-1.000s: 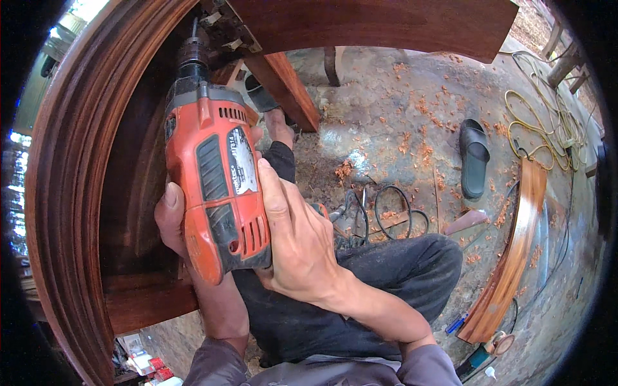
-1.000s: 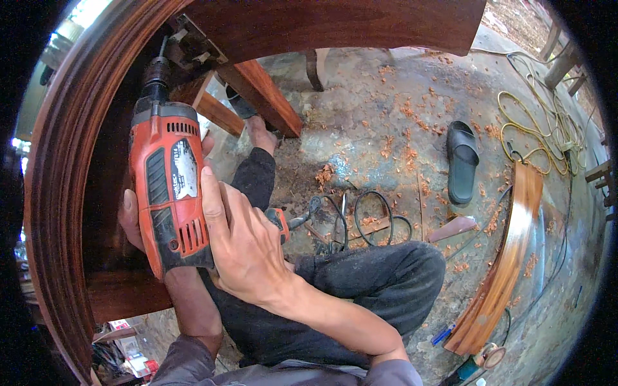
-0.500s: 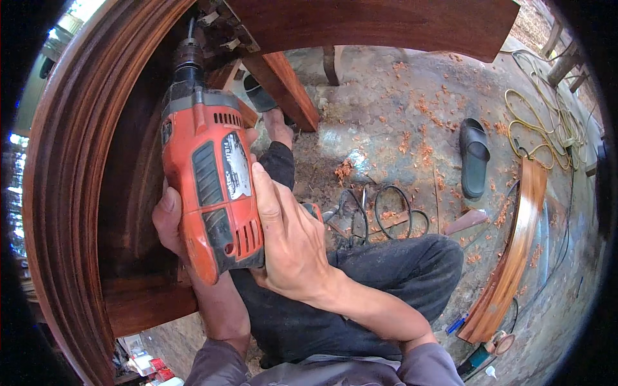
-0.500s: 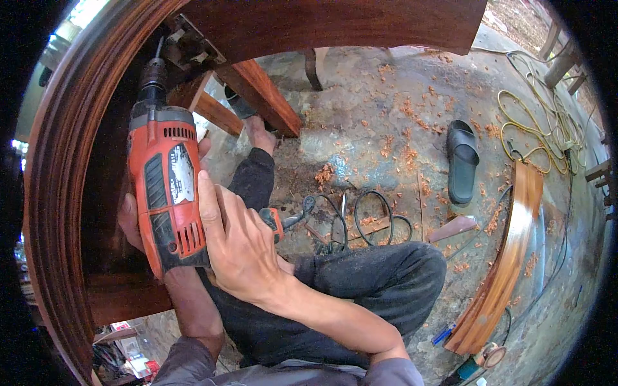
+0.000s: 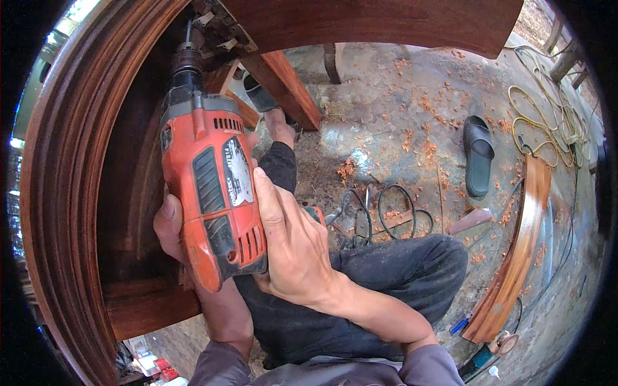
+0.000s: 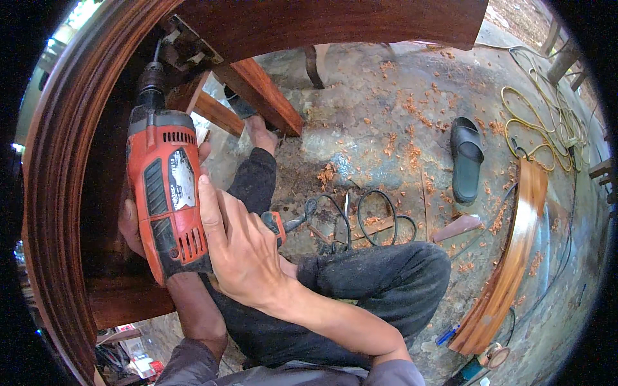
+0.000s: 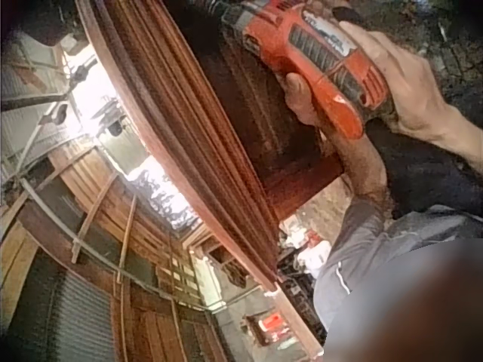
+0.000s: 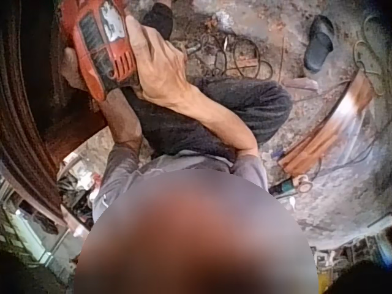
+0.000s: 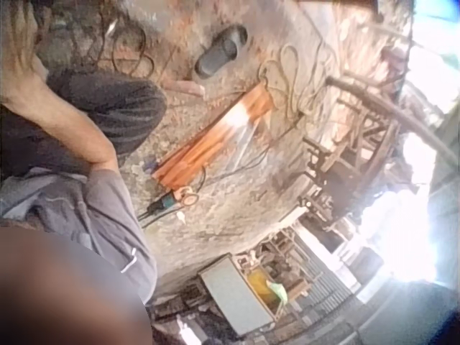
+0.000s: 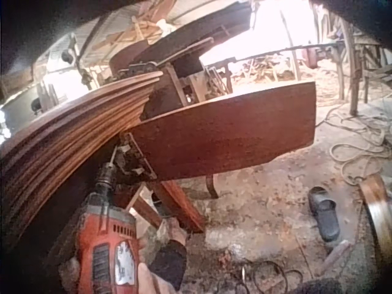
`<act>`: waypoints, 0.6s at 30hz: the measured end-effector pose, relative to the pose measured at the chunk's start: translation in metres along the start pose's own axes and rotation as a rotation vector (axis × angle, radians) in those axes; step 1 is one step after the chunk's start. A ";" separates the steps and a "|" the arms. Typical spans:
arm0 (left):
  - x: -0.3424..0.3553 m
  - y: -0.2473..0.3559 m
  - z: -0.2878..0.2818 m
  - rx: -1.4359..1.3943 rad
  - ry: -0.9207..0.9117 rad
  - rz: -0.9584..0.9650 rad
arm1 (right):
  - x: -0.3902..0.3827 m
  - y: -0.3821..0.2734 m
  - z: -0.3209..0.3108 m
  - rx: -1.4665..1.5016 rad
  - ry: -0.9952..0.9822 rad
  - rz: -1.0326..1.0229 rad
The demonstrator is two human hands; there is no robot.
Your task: Drill holes for hinge installation on a wooden furniture piece.
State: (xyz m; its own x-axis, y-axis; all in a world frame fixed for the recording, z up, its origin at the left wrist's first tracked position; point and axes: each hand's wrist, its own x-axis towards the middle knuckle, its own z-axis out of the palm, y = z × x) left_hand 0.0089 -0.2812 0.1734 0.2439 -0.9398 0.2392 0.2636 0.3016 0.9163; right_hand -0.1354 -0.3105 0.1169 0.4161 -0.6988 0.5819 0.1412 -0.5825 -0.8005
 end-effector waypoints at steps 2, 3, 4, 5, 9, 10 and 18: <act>0.000 0.000 -0.002 0.016 -0.017 -0.001 | 0.000 -0.001 0.000 -0.020 0.019 -0.007; 0.000 0.000 -0.003 0.029 -0.008 -0.005 | 0.000 -0.002 0.001 -0.021 0.019 -0.007; 0.001 0.001 -0.003 0.027 -0.016 -0.002 | 0.000 -0.004 0.003 -0.063 0.036 0.000; 0.000 0.003 -0.003 -0.030 -0.016 -0.040 | 0.000 -0.006 0.005 -0.105 0.053 0.007; -0.018 0.004 0.007 -0.449 0.213 -0.029 | -0.003 -0.021 0.024 -0.322 0.050 0.040; -0.025 0.006 0.008 -0.327 0.493 0.054 | -0.001 -0.022 0.031 -0.391 0.094 0.008; -0.068 -0.016 0.019 0.259 0.571 0.226 | -0.003 -0.033 0.063 -0.388 0.095 0.059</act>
State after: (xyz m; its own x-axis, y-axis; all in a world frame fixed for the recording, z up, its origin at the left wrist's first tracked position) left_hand -0.0298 -0.2250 0.1485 0.7419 -0.6035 0.2923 -0.0680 0.3660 0.9281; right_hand -0.0841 -0.2633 0.1325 0.3261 -0.7602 0.5620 -0.2378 -0.6413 -0.7295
